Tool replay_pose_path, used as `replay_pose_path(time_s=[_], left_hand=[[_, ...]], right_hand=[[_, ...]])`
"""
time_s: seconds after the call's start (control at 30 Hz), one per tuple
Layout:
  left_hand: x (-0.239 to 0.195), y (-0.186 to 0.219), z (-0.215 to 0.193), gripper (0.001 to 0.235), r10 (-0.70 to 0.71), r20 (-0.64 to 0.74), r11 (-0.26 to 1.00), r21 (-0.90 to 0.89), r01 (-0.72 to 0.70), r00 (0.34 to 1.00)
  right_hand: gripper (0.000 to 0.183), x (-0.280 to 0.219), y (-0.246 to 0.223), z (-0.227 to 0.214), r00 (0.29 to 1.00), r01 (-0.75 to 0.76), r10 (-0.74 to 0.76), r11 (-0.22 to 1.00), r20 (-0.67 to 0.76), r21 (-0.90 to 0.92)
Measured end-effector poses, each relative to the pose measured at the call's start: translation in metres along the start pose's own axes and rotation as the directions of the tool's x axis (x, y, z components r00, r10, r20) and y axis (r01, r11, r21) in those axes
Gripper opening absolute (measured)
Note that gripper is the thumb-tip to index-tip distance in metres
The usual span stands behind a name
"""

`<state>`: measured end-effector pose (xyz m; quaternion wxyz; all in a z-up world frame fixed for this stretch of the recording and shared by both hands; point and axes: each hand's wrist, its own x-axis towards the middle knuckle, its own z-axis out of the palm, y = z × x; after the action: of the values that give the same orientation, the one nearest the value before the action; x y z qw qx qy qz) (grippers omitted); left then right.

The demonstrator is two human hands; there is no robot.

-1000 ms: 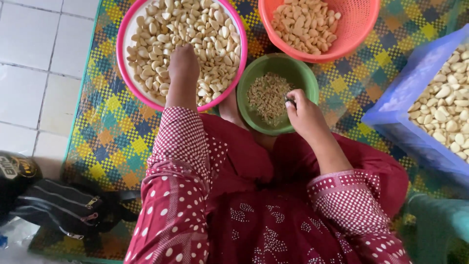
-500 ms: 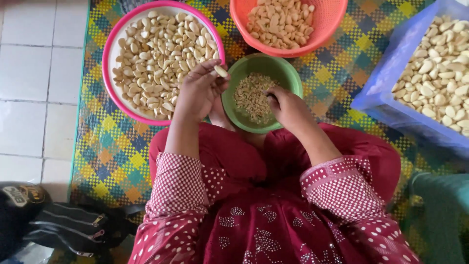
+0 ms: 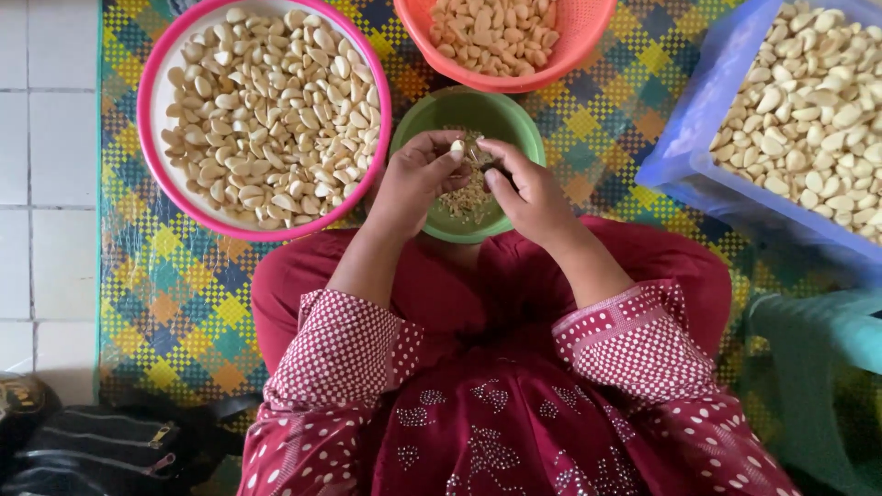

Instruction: The person sits on a patterned mat and peels the skin off cashew nuts using a small knife. They pick cashews from a pink bowl, peel them over a green bowl to collect the skins, and place the peeled nuts into a blue container.

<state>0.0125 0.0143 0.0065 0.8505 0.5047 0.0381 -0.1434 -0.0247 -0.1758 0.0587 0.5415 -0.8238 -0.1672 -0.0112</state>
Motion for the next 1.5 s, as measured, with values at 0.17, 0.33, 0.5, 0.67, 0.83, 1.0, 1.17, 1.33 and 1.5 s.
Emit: replay_pose_path(time_s=[0.17,0.33,0.5,0.67,0.83,1.0,1.17,1.33,1.5], left_hand=[[-0.002,0.005,0.007,0.029,-0.016,0.007,0.997,0.078,0.015,1.0],[-0.002,0.009,0.009,0.028,0.0,0.0,0.994,0.112,0.0,1.0],[-0.004,0.013,0.01,0.029,0.005,0.005,0.988,0.157,-0.006,1.0],[0.001,0.002,0.004,0.028,0.006,0.025,0.985,0.174,-0.01,1.0],[0.0,0.001,0.005,0.029,0.017,0.04,0.981,0.194,-0.025,0.999],[0.002,-0.01,0.001,0.029,0.035,0.05,0.975,0.217,-0.045,0.998],[0.0,-0.005,0.003,0.029,0.03,0.046,0.972,0.233,-0.04,0.998],[-0.001,-0.002,0.008,0.031,-0.013,0.047,0.977,0.215,0.002,0.999],[0.001,-0.005,0.006,0.031,-0.031,0.05,0.979,0.205,0.02,0.998]], right_hand=[[0.038,0.01,0.009,0.003,0.997,0.072,-0.072,0.997,0.012,-0.014],[0.036,0.008,0.017,0.008,0.995,0.1,-0.1,0.995,0.003,-0.005],[0.035,0.006,0.022,0.007,0.996,0.086,-0.086,0.996,0.004,0.008],[0.033,0.005,0.018,0.007,0.997,0.083,-0.083,0.996,-0.001,0.031],[0.03,0.002,0.028,0.012,0.998,0.063,-0.063,0.998,-0.023,-0.005],[0.025,0.002,0.026,0.016,0.997,0.038,-0.04,0.999,-0.061,-0.026],[0.021,0.002,0.029,0.017,0.994,0.006,-0.003,1.0,-0.108,0.025],[0.019,0.0,0.036,0.021,0.948,-0.26,0.319,0.803,-0.017,0.537],[0.021,0.0,0.041,0.018,0.916,-0.335,0.394,0.64,0.08,0.692]])
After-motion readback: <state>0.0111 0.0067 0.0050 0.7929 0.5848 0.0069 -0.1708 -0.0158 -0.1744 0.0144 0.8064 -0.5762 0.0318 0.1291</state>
